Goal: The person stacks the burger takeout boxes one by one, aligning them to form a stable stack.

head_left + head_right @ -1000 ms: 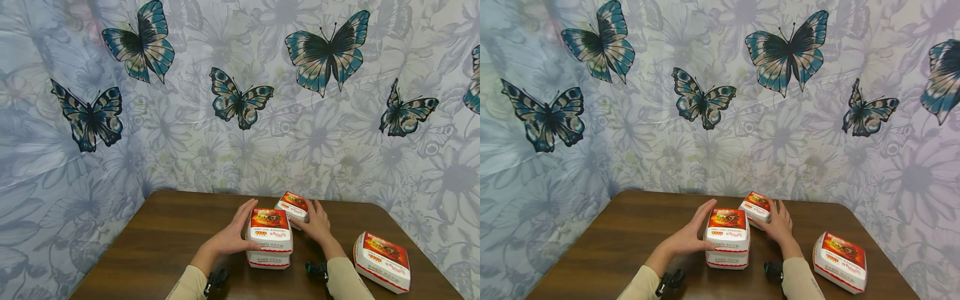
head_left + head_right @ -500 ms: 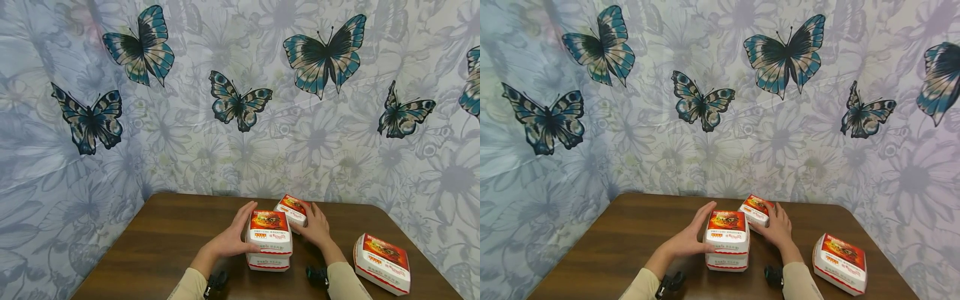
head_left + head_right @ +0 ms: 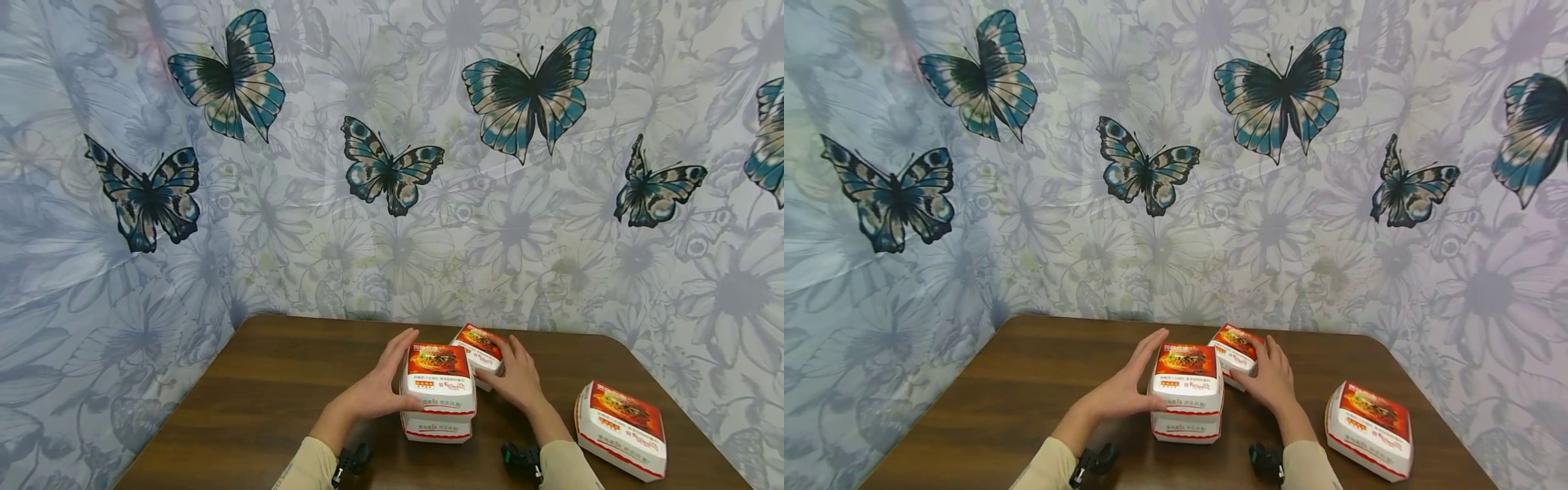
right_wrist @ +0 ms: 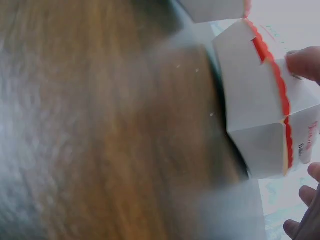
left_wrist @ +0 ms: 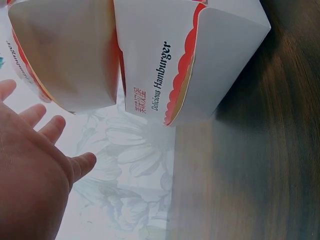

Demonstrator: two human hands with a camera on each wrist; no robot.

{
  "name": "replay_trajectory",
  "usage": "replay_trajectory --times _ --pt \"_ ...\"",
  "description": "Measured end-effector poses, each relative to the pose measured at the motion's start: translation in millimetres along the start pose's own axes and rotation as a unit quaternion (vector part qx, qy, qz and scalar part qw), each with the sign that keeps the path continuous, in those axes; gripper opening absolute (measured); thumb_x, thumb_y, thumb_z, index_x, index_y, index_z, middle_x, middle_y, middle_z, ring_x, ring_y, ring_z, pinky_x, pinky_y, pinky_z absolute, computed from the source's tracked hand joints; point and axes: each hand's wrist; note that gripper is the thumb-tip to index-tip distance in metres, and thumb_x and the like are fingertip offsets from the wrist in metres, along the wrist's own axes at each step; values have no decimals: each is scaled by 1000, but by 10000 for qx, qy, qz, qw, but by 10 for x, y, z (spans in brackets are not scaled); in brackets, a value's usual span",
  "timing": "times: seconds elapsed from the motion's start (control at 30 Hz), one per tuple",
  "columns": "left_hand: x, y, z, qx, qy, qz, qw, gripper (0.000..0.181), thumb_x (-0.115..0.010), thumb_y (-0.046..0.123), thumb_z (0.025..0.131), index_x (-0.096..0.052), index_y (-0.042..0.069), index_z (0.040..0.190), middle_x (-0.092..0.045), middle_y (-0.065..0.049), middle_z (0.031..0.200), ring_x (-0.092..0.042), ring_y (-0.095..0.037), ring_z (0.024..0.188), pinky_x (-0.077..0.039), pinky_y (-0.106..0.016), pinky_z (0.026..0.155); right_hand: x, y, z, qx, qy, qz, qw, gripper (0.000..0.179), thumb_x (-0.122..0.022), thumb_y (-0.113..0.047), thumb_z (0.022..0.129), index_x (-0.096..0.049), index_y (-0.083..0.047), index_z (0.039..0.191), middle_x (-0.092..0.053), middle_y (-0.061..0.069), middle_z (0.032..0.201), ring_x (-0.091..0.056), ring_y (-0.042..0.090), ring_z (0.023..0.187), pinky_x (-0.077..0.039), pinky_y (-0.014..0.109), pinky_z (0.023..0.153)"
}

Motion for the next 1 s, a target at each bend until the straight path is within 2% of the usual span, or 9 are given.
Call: replay_trajectory --times 0.2,0.33,0.47,0.67,1.0 --pt "-11 1 -4 97 -37 -14 9999 108 -75 60 80 -2 44 158 5 7 168 -5 -25 155 -26 -64 117 29 -35 -91 -10 -73 135 9999 88 -68 -57 87 -32 -14 155 -16 29 162 -20 58 143 -24 77 107" --pt "-13 -2 0 100 -32 3 9999 107 -76 60 80 -2 48 156 5 11 167 -5 -24 155 -25 -64 117 35 -25 -139 -136 -132 205 9996 91 -68 -59 86 -30 -15 155 -16 29 162 -18 57 144 -22 78 108" --pt "-5 -4 15 70 -39 -10 10000 108 -76 59 80 -2 46 157 5 10 167 -5 -24 154 -25 -63 117 69 -38 -182 -226 -173 279 9992 93 -70 -59 85 -29 -14 155 -16 29 161 -17 56 144 -23 77 108" --pt "5 -22 29 27 -51 26 10000 108 -76 60 80 -2 45 157 3 3 168 -5 -25 154 -25 -63 117 96 -79 -257 -354 -173 581 9975 93 -73 -57 85 -29 -14 155 -15 31 160 -19 56 141 -29 76 104" --pt "-10 -39 16 26 -117 16 9999 109 -72 63 82 -2 35 160 3 3 168 -7 -25 154 -26 -63 117 68 -112 -341 -560 -38 987 9935 94 -76 -53 84 -29 -14 155 -13 31 159 -18 56 140 -30 75 104"
Point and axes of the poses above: each hand's wrist, its own z-axis towards the middle knuckle, its own x-axis out of the back of the hand, y = z × x
